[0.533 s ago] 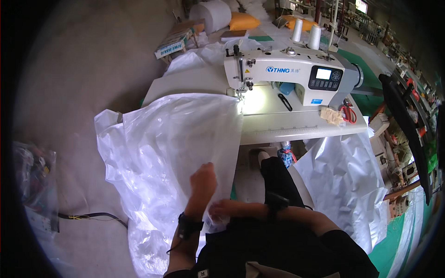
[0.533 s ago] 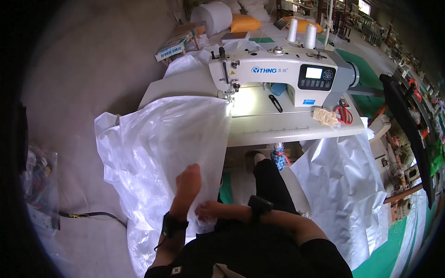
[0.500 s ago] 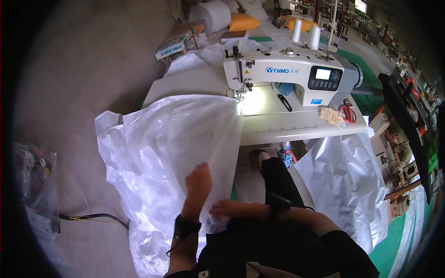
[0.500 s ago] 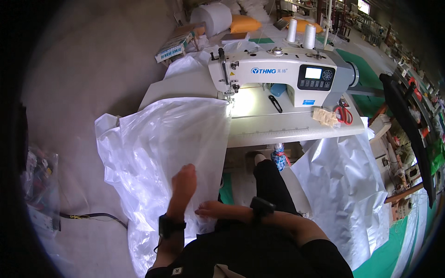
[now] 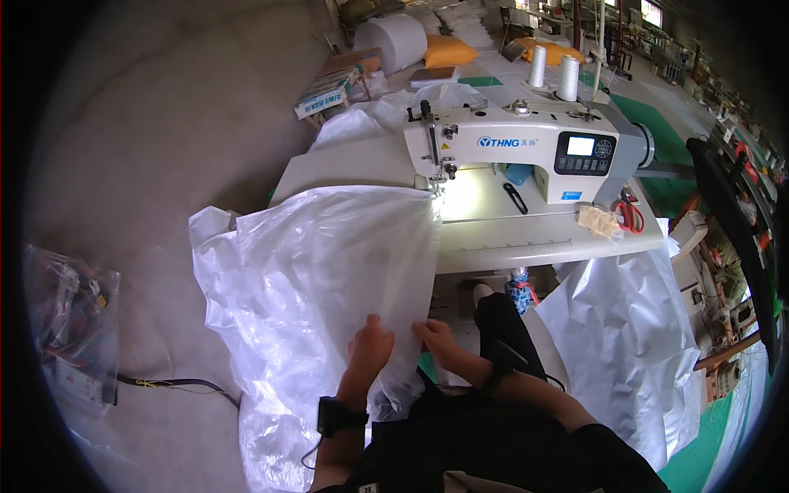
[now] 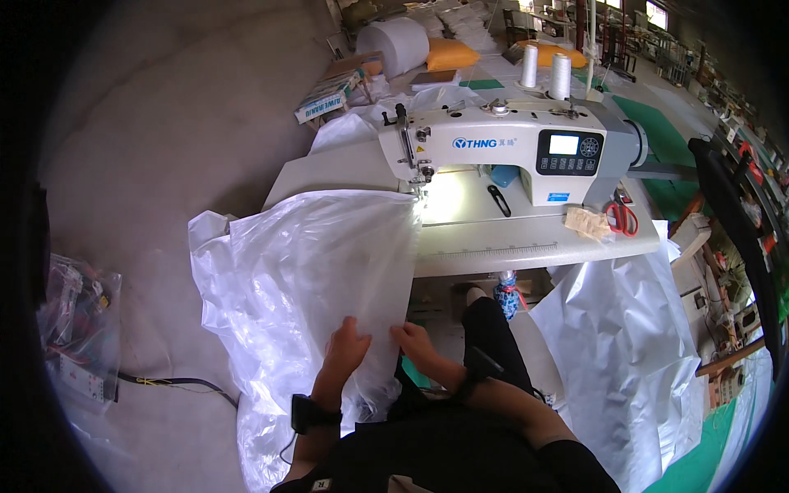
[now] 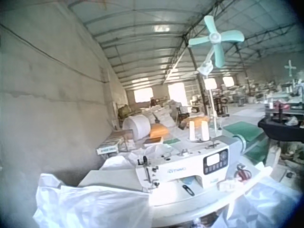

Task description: Sewing edges of large white plastic or synthetic sheets using an industrial sewing machine.

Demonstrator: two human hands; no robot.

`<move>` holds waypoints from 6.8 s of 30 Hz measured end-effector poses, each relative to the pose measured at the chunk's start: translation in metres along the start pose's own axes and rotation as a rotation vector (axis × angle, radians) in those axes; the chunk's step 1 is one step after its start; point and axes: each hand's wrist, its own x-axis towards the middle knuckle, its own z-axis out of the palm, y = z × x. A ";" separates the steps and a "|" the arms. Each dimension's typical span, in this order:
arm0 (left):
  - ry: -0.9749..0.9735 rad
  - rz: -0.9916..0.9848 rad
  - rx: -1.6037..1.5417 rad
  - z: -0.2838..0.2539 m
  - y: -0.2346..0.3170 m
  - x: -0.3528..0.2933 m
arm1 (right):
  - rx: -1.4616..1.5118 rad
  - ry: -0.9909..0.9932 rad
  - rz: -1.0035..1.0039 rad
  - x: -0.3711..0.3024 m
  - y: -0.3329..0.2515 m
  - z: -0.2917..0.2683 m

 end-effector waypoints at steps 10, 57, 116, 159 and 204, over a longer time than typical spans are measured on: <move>-0.007 0.516 0.037 -0.101 0.044 -0.002 | -0.601 -0.463 -0.454 -0.023 -0.021 0.036; -0.240 0.069 0.030 0.024 0.056 0.046 | -0.180 0.257 -0.299 0.021 -0.047 -0.008; 0.048 0.700 0.048 0.084 0.072 0.197 | -1.356 0.389 -0.330 -0.009 -0.109 -0.016; 0.353 0.116 -0.394 0.000 -0.021 0.067 | -0.045 -0.071 0.194 -0.037 -0.111 -0.012; -0.024 0.293 0.467 -0.068 -0.013 0.032 | -0.854 -0.595 -1.038 0.047 0.031 0.146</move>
